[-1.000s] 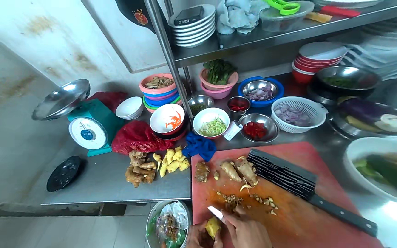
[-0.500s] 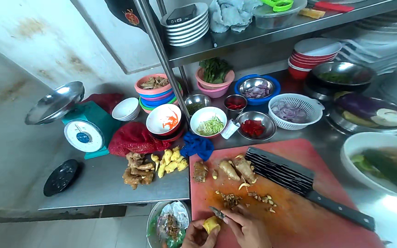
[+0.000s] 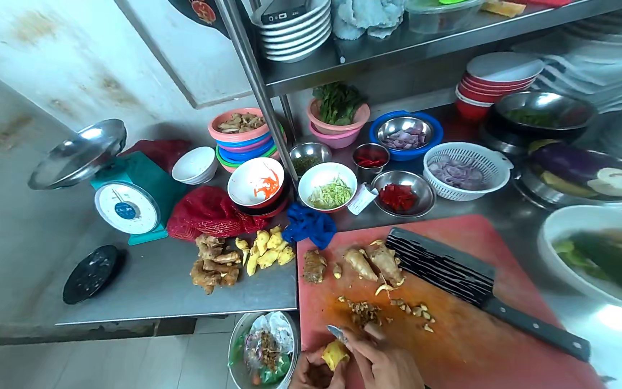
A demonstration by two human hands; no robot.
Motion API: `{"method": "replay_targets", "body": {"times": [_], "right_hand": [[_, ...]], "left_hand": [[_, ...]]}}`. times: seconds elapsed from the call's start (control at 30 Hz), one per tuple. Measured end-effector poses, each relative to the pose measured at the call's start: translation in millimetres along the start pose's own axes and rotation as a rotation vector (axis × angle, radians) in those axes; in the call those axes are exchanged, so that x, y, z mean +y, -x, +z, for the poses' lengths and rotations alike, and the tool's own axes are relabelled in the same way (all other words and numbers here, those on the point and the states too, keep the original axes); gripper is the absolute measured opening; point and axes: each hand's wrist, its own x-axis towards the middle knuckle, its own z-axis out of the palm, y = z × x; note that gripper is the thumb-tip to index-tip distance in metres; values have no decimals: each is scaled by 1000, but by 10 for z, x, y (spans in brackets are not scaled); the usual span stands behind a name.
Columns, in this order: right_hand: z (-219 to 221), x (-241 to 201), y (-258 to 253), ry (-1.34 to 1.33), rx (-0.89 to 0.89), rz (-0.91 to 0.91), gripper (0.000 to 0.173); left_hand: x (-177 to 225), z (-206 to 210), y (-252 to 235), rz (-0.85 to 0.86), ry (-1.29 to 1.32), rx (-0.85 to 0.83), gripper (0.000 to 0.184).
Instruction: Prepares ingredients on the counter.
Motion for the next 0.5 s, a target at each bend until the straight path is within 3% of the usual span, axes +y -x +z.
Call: {"method": "replay_targets", "body": {"times": [0.33, 0.5], "right_hand": [[-31, -84, 29, 56, 2, -31, 28], [-25, -38, -30, 87, -16, 40, 32]], "left_hand": [[31, -2, -1, -37, -83, 26, 35], [54, 4, -30, -60, -67, 55, 33]]}}
